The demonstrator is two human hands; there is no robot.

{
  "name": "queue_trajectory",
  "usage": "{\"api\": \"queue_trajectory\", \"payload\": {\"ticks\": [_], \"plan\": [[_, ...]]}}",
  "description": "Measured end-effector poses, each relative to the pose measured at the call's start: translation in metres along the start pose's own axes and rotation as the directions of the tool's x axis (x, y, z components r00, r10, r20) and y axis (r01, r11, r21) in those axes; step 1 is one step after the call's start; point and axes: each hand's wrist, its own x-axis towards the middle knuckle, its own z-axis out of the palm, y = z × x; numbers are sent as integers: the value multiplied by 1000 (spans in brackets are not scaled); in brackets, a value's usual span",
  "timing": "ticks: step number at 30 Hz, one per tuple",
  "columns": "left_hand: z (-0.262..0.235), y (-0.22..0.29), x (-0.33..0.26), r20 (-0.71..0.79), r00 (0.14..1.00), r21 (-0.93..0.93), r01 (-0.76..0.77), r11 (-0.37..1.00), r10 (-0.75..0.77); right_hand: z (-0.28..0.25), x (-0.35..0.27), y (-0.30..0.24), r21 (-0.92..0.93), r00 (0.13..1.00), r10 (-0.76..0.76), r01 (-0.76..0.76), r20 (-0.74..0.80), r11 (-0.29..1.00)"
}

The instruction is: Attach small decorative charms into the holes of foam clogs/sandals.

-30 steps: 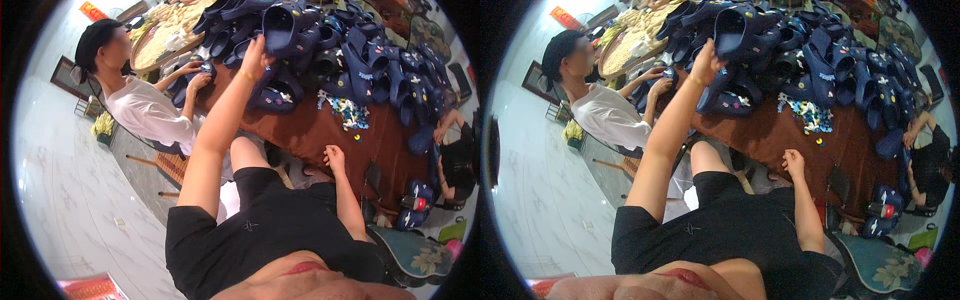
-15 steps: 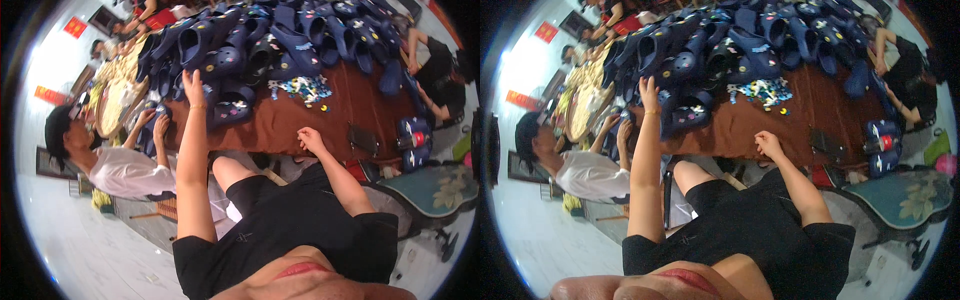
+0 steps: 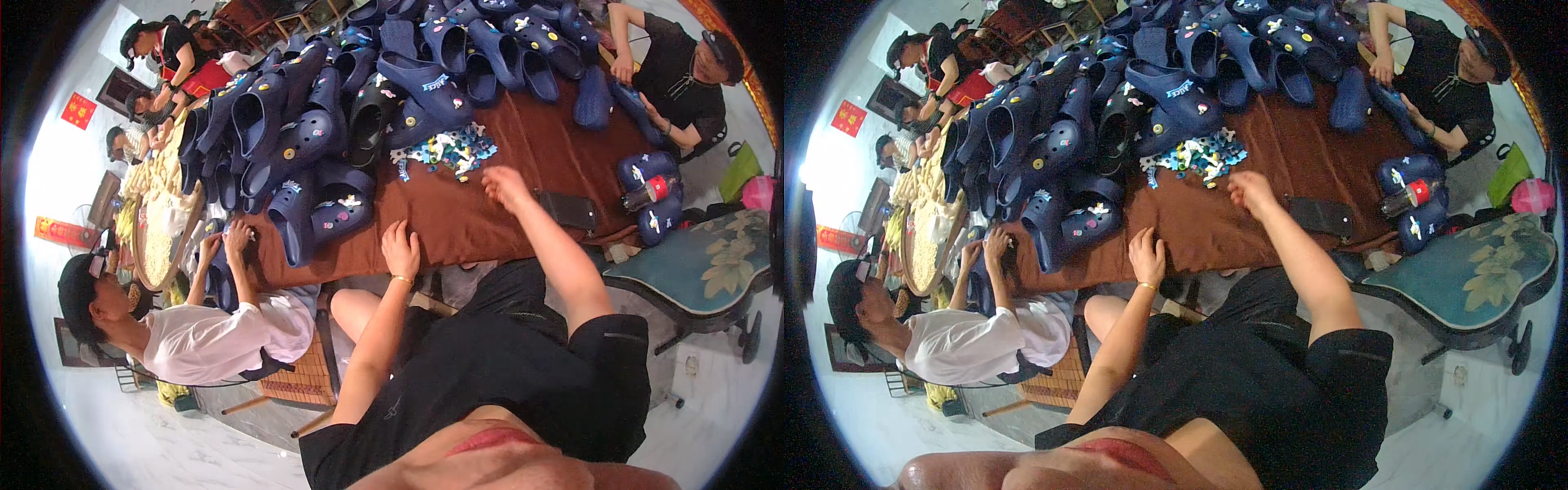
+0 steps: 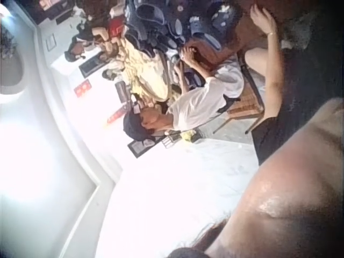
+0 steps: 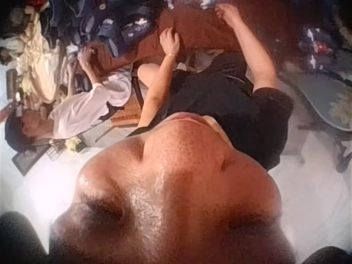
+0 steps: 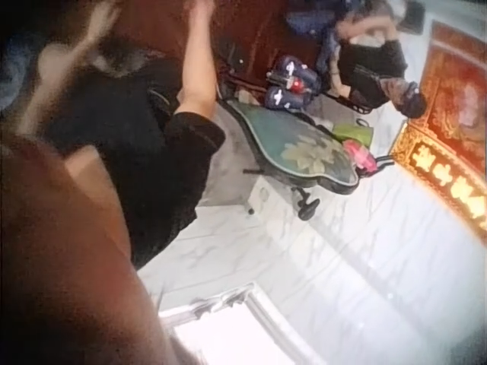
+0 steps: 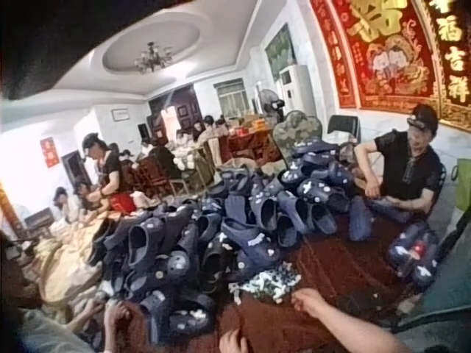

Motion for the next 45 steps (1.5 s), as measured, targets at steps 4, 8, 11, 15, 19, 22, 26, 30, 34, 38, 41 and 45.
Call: {"api": "queue_trajectory", "payload": {"ticks": [4,8,11,15,19,22,26,30,34,38,41,45], "plan": [[1,14,5,-1,998,167,56,984,-57,-50,67,-48,193,982,-68,103,-179,976],[7,21,8,-12,1000,249,15,968,-12,-92,126,-84,371,947,-17,142,-320,918],[5,17,5,-28,999,270,26,963,-19,-77,153,-98,366,914,-28,189,-404,911],[5,18,5,-26,1000,275,16,961,-9,-66,184,-113,412,905,2,192,-425,891],[6,17,4,-17,1000,311,13,950,-8,-59,210,-122,487,899,37,201,-436,850],[6,17,5,1,1000,312,14,950,-15,-61,225,-126,558,913,31,221,-406,800],[5,19,5,2,1000,320,17,947,-19,-67,234,-128,629,932,-5,249,-364,736],[6,19,6,-14,1000,295,11,955,-8,-74,219,-115,626,943,-2,223,-334,748],[10,15,3,-37,999,318,-16,948,30,-77,170,-96,694,982,1,132,-188,707],[9,15,1,-48,999,300,-7,954,23,-69,104,-81,677,979,-75,185,-189,713],[3,17,2,-35,999,231,15,973,-7,-56,41,-62,525,955,-287,210,69,825],[-7,22,3,24,1000,190,-15,982,11,-43,-26,-30,466,978,-95,-2,186,885]]}}
